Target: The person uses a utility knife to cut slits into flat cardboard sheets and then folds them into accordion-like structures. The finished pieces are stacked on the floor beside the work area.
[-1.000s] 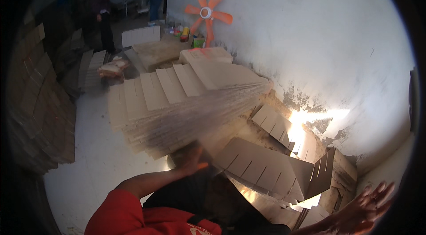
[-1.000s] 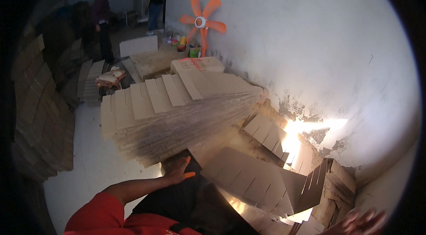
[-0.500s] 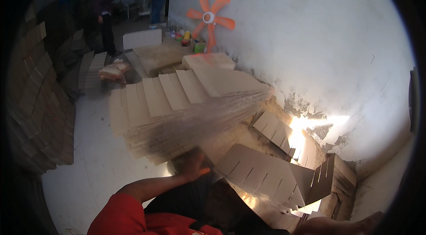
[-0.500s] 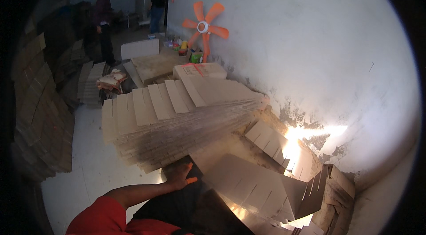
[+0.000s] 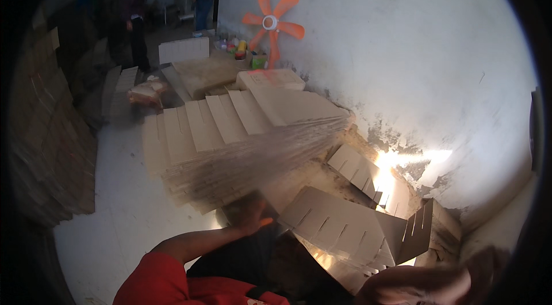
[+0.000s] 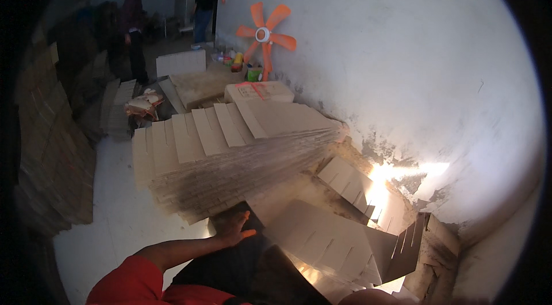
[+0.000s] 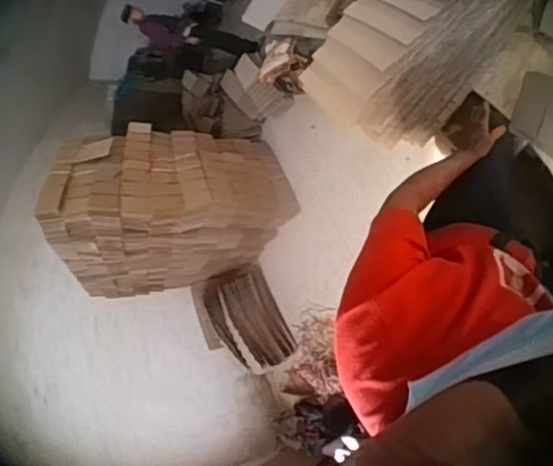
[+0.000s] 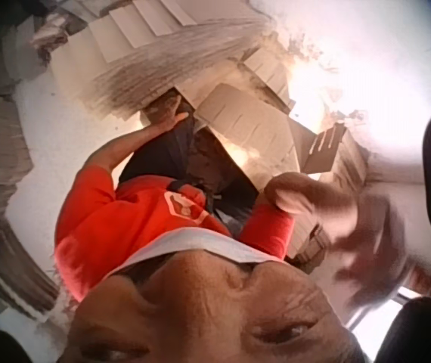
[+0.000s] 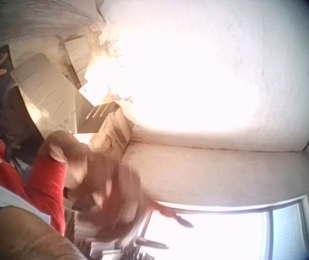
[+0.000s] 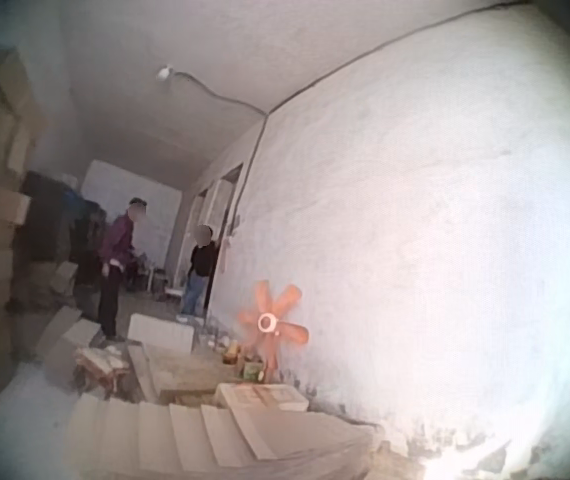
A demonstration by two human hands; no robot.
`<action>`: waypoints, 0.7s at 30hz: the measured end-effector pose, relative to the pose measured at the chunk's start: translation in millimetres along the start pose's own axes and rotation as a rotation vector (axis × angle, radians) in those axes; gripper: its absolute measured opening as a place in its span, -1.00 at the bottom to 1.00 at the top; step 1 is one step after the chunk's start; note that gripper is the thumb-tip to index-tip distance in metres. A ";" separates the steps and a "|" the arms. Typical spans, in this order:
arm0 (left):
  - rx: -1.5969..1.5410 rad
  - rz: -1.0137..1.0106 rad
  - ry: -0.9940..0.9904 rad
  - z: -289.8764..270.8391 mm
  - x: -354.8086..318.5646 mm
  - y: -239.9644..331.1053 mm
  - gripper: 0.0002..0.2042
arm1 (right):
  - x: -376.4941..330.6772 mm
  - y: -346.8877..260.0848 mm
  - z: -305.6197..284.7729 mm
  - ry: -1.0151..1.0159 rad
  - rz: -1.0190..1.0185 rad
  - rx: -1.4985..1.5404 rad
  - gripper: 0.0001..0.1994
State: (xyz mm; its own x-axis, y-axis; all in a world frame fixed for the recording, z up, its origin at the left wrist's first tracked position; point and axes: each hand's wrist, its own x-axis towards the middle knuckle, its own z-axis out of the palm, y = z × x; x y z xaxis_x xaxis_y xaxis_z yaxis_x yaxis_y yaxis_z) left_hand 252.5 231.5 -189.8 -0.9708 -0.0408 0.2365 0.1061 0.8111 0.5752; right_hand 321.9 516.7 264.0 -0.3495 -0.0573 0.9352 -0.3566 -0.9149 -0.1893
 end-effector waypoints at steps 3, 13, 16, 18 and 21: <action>-0.010 -0.026 -0.040 -4.4 -0.8 -1.9 -0.24 | -0.7 49.7 -34.1 0.169 0.249 -0.074 -0.11; -0.070 0.016 -0.012 -6.8 -3.1 -9.5 -0.34 | -153.1 217.2 -75.1 0.231 1.115 -0.221 -0.64; -0.014 0.057 -0.110 -17.7 -2.7 2.1 -0.36 | -292.3 273.6 -114.3 0.204 1.218 -0.123 -0.66; -0.012 0.036 -0.135 -21.9 -11.8 1.3 -0.34 | -338.0 280.4 -112.1 0.256 1.381 0.022 -0.65; -0.027 -0.002 -0.150 -27.4 -16.2 4.4 -0.32 | -336.6 262.3 -113.4 0.310 1.566 0.107 -0.64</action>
State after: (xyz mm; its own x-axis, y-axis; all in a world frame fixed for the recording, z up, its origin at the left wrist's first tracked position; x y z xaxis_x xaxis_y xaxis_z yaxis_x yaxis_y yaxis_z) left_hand 274.6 219.8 -169.6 -0.9921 0.0469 0.1167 0.1078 0.7953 0.5966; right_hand 247.8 341.4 -134.4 -0.4542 -0.8555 -0.2488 0.5610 -0.0577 -0.8258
